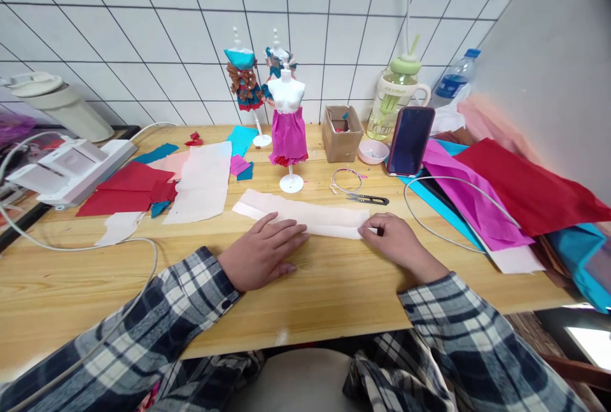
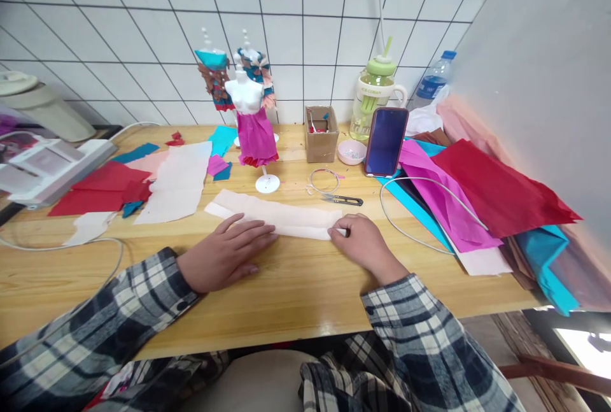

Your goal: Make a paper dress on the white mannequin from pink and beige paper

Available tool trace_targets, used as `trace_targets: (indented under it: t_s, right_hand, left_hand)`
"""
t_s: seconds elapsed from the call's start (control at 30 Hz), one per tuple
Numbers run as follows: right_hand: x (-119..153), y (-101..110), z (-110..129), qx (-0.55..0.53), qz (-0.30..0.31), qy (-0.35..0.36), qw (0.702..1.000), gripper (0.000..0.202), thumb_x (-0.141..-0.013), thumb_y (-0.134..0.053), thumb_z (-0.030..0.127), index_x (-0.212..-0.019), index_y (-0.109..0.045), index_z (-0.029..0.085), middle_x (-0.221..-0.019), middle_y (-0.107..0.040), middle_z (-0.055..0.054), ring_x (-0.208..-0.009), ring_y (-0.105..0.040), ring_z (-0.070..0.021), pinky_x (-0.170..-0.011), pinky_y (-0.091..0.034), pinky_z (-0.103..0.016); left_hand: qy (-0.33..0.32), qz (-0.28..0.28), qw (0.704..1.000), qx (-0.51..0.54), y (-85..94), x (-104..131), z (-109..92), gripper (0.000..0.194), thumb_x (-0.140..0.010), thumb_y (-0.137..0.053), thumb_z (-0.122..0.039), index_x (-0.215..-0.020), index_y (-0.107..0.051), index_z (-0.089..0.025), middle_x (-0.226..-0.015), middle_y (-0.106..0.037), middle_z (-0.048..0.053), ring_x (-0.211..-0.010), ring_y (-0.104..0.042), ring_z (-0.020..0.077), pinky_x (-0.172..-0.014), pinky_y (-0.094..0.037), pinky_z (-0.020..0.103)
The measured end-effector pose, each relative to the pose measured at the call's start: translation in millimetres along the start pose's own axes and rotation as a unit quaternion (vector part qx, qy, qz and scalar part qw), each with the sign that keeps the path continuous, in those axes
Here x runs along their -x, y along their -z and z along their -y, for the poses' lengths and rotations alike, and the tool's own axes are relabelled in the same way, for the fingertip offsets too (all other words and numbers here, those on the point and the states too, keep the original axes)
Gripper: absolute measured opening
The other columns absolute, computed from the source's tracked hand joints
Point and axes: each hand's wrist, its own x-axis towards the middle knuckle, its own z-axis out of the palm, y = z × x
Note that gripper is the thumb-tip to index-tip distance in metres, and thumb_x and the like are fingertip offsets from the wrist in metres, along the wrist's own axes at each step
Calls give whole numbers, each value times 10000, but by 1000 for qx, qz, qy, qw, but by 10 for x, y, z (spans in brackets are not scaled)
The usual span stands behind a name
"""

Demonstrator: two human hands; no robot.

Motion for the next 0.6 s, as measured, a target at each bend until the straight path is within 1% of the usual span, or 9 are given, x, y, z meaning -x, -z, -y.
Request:
trace_targets:
  t_s: [0.07, 0.13, 0.27, 0.4, 0.5, 0.6]
  right_hand:
    - [3, -2, 2, 3, -3, 5, 1000, 232, -818, -534, 302, -637, -648, 212, -753, -687, -24, -741, -578, -183, -719, -407, -307]
    - [10, -4, 4, 2, -5, 9, 1000, 216, -806, -529, 277, -626, -629, 212, -740, -680, -19, -735, -575, -181, -729, -404, -309]
    - [24, -12, 2, 2, -13, 10, 1000, 202, -784, -516, 260, -614, -613, 209, -731, -672, -28, -741, -574, -188, -733, -404, -313]
    - [30, -17, -4, 14, -16, 6, 1000, 188, -762, -505, 250, -596, -585, 209, -714, -656, -32, -738, -569, -192, -708, -399, -308]
    - [42, -16, 0, 22, -22, 0, 1000, 176, -753, -505, 246, -595, -575, 209, -715, -649, -38, -742, -563, -197, -699, -394, -308]
    - [66, -16, 5, 28, -29, 1, 999, 182, -763, -510, 255, -597, -568, 209, -709, -637, -39, -733, -554, -196, -696, -390, -310]
  left_hand:
    - [11, 16, 1000, 0, -25, 7, 15, 622, -946, -439, -436, -1510, -272, -231, -1509, -414, 95, -1392, -357, 285, -1191, -65, 523]
    - [23, 33, 999, 7, -49, -15, 53, 661, -952, -418, -471, -1530, -206, -230, -1543, -356, 101, -1421, -317, 286, -1188, -31, 537]
    - [44, 53, 997, 29, -78, -56, 127, 716, -934, -421, -548, -1537, -162, -262, -1589, -235, 118, -1449, -252, 321, -1166, -75, 581]
    - [83, 68, 993, 49, -80, -34, 156, 733, -950, -382, -538, -1546, -95, -225, -1596, -183, 155, -1460, -218, 329, -1149, -140, 590]
    - [95, 85, 991, 40, -79, -13, 153, 727, -949, -360, -563, -1542, -134, -208, -1597, -157, 170, -1463, -204, 337, -1145, -139, 602]
    - [86, 87, 992, 26, -72, -10, 153, 678, -953, -356, -565, -1530, -199, -244, -1601, -132, 167, -1463, -197, 346, -1136, -136, 618]
